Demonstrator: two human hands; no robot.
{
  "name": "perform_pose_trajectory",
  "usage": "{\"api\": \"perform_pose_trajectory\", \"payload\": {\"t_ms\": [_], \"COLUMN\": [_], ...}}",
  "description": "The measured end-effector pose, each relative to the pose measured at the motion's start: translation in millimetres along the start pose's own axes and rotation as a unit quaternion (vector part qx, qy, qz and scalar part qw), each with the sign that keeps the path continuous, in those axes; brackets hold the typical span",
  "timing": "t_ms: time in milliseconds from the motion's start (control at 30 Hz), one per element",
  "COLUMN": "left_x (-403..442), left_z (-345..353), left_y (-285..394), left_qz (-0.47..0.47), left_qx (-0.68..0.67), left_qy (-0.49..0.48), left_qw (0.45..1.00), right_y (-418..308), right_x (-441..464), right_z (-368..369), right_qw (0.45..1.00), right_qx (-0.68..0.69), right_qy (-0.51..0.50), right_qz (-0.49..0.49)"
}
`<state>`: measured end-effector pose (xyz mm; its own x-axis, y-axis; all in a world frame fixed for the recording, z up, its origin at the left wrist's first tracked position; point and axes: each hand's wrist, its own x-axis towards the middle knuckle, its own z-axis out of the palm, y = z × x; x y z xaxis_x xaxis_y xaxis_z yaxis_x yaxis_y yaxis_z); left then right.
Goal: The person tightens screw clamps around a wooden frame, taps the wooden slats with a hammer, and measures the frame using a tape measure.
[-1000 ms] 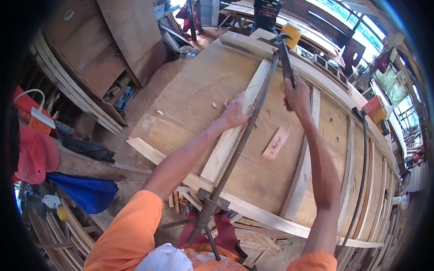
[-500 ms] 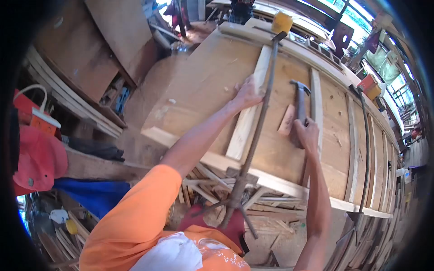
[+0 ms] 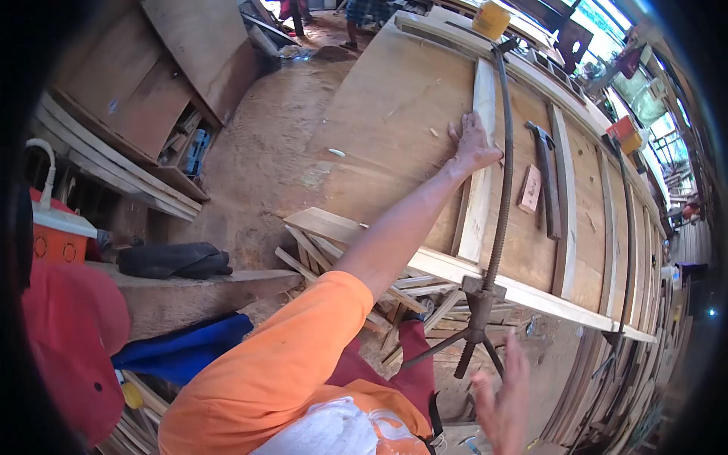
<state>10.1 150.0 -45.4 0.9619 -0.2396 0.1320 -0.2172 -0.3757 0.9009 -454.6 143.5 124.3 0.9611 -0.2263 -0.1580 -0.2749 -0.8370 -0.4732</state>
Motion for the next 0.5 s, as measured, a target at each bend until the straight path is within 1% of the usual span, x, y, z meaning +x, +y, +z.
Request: {"api": "perform_pose_trajectory", "payload": {"t_ms": [67, 133, 233, 300, 400, 467, 500], "left_x": [-2, -2, -4, -4, -8, 0, 3], "left_z": [-3, -8, -10, -7, -11, -2, 5], "left_y": [7, 11, 12, 9, 11, 3, 2], "left_qz": [-0.022, -0.021, -0.012, -0.007, -0.008, -0.007, -0.005], "left_qx": [0.003, 0.008, -0.001, -0.022, -0.035, -0.024, -0.013], "left_qy": [-0.003, -0.01, -0.004, 0.019, 0.014, 0.028, 0.041], "left_qw": [1.0, 1.0, 1.0, 1.0, 0.999, 0.999, 0.999], "right_y": [-8, -14, -7, -9, -7, -8, -12], "right_x": [-14, -17, -20, -19, -17, -15, -14], "right_z": [14, 23, 32, 39, 48, 52, 56], "right_qw": [1.0, 0.995, 0.99, 0.989, 0.985, 0.983, 0.981], "right_qx": [-0.005, -0.093, -0.135, -0.149, -0.171, -0.18, -0.192], "right_qy": [-0.004, -0.034, -0.028, -0.013, 0.006, 0.014, 0.019], "right_qz": [0.016, -0.003, -0.012, -0.012, -0.018, -0.023, -0.01]}}
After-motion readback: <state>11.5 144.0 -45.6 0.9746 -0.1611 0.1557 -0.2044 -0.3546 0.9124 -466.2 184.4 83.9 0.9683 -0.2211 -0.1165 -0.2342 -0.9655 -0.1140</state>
